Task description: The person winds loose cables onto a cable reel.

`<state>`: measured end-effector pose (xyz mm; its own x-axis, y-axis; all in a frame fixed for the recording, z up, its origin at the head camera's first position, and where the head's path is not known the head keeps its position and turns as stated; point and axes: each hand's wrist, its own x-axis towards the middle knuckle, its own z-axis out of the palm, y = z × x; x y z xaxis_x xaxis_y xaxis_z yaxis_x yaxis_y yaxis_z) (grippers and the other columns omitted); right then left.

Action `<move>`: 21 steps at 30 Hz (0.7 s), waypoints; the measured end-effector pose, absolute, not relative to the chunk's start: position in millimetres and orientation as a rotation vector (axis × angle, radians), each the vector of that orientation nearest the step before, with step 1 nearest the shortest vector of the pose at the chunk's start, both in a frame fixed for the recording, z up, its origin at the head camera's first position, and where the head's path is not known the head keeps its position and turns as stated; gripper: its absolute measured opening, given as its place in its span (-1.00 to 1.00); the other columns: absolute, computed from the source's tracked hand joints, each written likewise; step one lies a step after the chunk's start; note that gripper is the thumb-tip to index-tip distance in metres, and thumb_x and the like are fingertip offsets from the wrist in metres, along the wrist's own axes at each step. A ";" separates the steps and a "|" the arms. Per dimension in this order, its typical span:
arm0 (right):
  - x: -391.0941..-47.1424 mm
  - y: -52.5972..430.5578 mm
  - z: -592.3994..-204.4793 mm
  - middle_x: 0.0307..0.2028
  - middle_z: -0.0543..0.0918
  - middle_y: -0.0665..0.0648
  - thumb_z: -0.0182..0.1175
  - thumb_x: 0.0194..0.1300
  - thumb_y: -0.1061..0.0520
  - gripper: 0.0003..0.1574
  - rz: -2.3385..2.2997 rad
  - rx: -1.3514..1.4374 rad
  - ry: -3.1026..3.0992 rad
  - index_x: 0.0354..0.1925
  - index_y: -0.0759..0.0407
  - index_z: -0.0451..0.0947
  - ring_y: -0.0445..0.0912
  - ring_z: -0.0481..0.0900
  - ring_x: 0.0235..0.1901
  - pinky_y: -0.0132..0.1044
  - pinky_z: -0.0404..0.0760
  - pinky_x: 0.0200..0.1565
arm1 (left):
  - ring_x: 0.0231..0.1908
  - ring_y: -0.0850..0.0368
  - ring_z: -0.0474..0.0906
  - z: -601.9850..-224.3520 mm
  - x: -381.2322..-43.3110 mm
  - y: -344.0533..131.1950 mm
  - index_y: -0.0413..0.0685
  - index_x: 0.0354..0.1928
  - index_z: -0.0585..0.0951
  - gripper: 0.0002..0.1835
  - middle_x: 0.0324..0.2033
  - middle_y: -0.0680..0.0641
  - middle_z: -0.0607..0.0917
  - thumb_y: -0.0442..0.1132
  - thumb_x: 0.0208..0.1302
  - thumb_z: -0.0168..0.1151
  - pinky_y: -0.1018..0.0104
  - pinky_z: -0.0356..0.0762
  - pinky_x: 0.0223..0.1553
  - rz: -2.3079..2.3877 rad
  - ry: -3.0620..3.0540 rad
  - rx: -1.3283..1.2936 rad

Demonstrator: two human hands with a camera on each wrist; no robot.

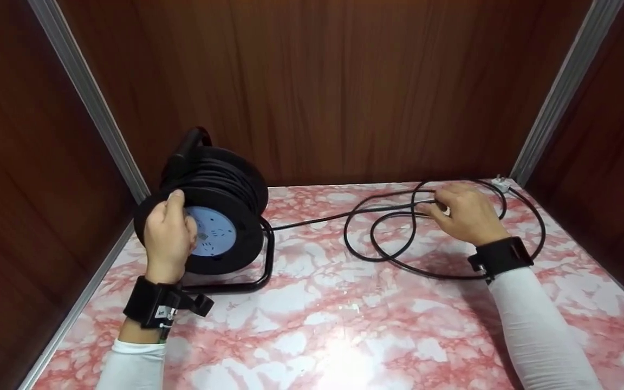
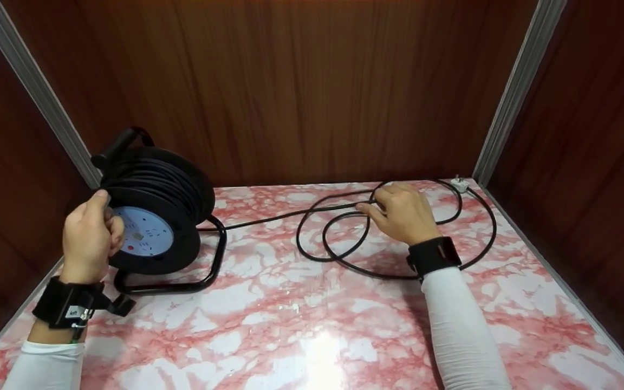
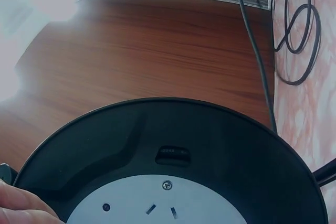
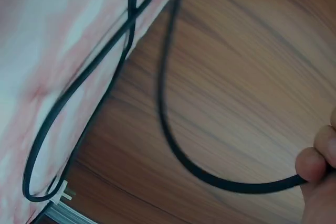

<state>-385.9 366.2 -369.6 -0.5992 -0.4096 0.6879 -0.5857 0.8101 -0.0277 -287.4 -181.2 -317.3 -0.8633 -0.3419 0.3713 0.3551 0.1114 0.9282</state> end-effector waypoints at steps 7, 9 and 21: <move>-381.7 375.5 -376.4 -0.66 0.38 -0.06 0.12 0.46 -0.50 -0.30 0.395 0.560 -2.724 -0.57 -0.06 0.42 -0.09 0.38 -0.59 -0.14 0.34 -0.41 | -0.87 0.20 0.24 -319.8 -290.4 -170.3 -0.18 -0.45 0.36 -0.44 -0.88 0.06 0.36 0.12 0.66 -0.01 0.35 0.21 -0.80 -1.780 -1.888 -0.037; -381.1 376.3 -377.1 -0.67 0.36 -0.07 0.12 0.48 -0.49 -0.29 0.406 0.557 -2.726 -0.59 -0.05 0.41 -0.09 0.37 -0.60 -0.15 0.33 -0.41 | -0.87 0.19 0.25 -320.2 -290.7 -167.2 -0.18 -0.45 0.36 -0.43 -0.87 0.05 0.36 0.13 0.66 -0.01 0.34 0.23 -0.78 -1.765 -1.908 -0.051; -380.3 379.5 -379.0 -0.67 0.31 -0.06 0.18 0.45 -0.47 -0.28 0.391 0.543 -2.651 -0.61 -0.04 0.34 -0.09 0.32 -0.60 -0.14 0.30 -0.42 | -0.81 0.14 0.33 -325.6 -292.4 -154.6 -0.14 -0.46 0.40 -0.41 -0.83 -0.01 0.42 0.19 0.65 -0.03 0.29 0.28 -0.67 -1.530 -2.004 -0.064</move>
